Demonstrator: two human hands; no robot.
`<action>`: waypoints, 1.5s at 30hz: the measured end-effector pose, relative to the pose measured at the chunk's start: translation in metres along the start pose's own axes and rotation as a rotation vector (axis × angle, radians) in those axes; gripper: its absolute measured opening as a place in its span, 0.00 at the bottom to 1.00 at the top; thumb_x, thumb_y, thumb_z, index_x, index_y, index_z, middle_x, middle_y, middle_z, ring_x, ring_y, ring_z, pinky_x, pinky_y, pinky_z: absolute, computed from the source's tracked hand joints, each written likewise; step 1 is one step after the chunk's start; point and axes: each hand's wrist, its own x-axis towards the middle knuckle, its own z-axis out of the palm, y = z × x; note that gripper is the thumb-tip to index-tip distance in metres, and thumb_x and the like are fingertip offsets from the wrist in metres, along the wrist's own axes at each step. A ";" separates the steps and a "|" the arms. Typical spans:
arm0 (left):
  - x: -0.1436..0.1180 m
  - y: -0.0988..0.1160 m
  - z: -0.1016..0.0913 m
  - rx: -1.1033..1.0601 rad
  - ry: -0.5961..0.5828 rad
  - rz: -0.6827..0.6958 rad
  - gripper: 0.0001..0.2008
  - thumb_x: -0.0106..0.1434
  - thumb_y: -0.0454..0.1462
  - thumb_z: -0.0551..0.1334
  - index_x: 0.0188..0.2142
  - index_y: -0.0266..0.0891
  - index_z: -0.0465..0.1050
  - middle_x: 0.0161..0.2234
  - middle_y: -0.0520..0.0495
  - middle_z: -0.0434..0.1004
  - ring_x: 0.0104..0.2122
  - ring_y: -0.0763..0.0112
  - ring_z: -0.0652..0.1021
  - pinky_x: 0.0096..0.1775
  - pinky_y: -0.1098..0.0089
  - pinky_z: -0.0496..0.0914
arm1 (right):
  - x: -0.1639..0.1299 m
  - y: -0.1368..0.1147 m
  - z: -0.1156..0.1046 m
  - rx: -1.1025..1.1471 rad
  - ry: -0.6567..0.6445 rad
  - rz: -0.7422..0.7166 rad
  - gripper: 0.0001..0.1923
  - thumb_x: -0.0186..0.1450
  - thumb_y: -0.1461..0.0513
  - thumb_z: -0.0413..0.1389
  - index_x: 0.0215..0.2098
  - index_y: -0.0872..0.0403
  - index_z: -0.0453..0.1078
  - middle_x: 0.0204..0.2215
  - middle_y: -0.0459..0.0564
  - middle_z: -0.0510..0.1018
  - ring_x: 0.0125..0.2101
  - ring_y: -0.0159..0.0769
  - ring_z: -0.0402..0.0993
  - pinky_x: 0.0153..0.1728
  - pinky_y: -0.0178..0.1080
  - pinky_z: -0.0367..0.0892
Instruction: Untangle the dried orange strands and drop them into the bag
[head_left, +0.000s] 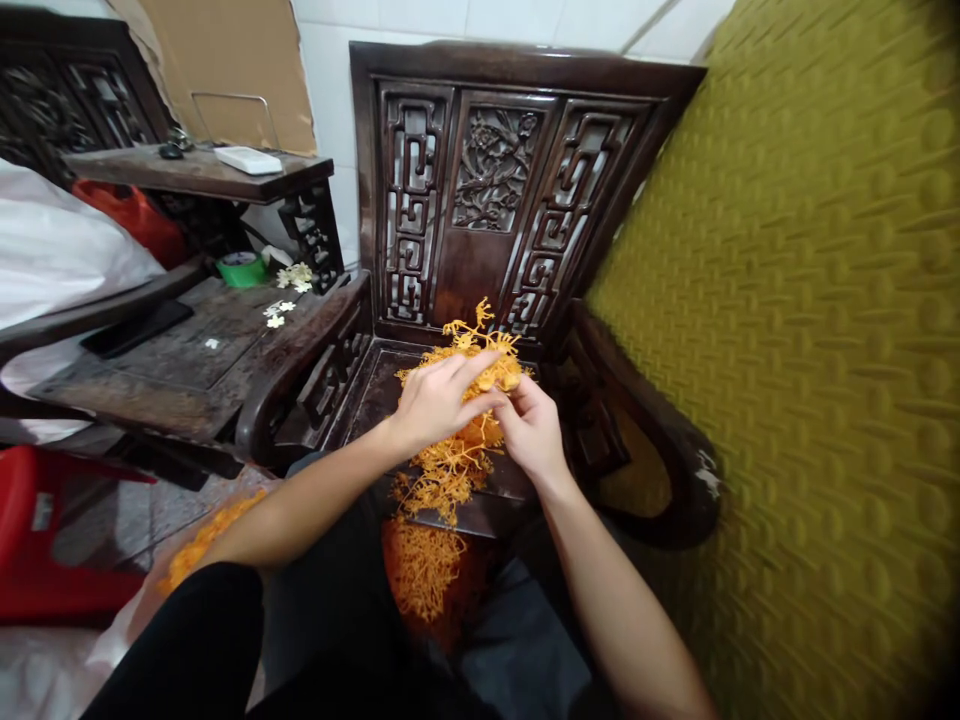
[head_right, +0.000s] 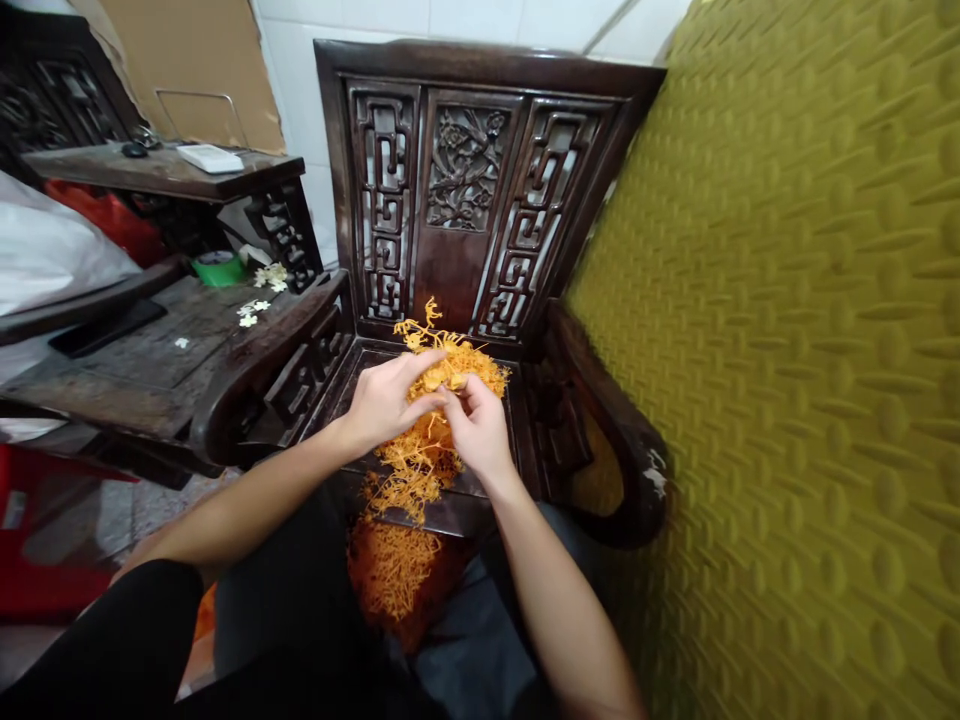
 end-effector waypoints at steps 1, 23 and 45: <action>0.000 -0.001 0.002 0.006 0.006 -0.004 0.25 0.71 0.51 0.58 0.59 0.39 0.72 0.47 0.40 0.82 0.45 0.62 0.82 0.49 0.63 0.75 | -0.001 0.000 0.002 0.003 -0.003 0.002 0.11 0.68 0.53 0.60 0.35 0.51 0.70 0.30 0.46 0.76 0.31 0.35 0.70 0.35 0.38 0.66; 0.014 -0.044 -0.032 -1.495 0.120 -0.739 0.17 0.59 0.40 0.72 0.34 0.38 0.64 0.25 0.56 0.64 0.19 0.85 0.64 0.17 0.82 0.48 | 0.007 0.009 -0.017 0.426 0.171 0.155 0.17 0.57 0.53 0.68 0.33 0.52 0.68 0.20 0.40 0.70 0.16 0.24 0.53 0.18 0.33 0.43; 0.015 -0.012 -0.024 -1.403 -0.051 -0.866 0.23 0.63 0.54 0.67 0.43 0.37 0.75 0.28 0.53 0.65 0.19 0.85 0.60 0.16 0.80 0.46 | 0.002 -0.004 -0.022 0.758 0.019 0.211 0.24 0.57 0.53 0.67 0.26 0.51 0.54 0.21 0.38 0.55 0.16 0.23 0.42 0.18 0.33 0.45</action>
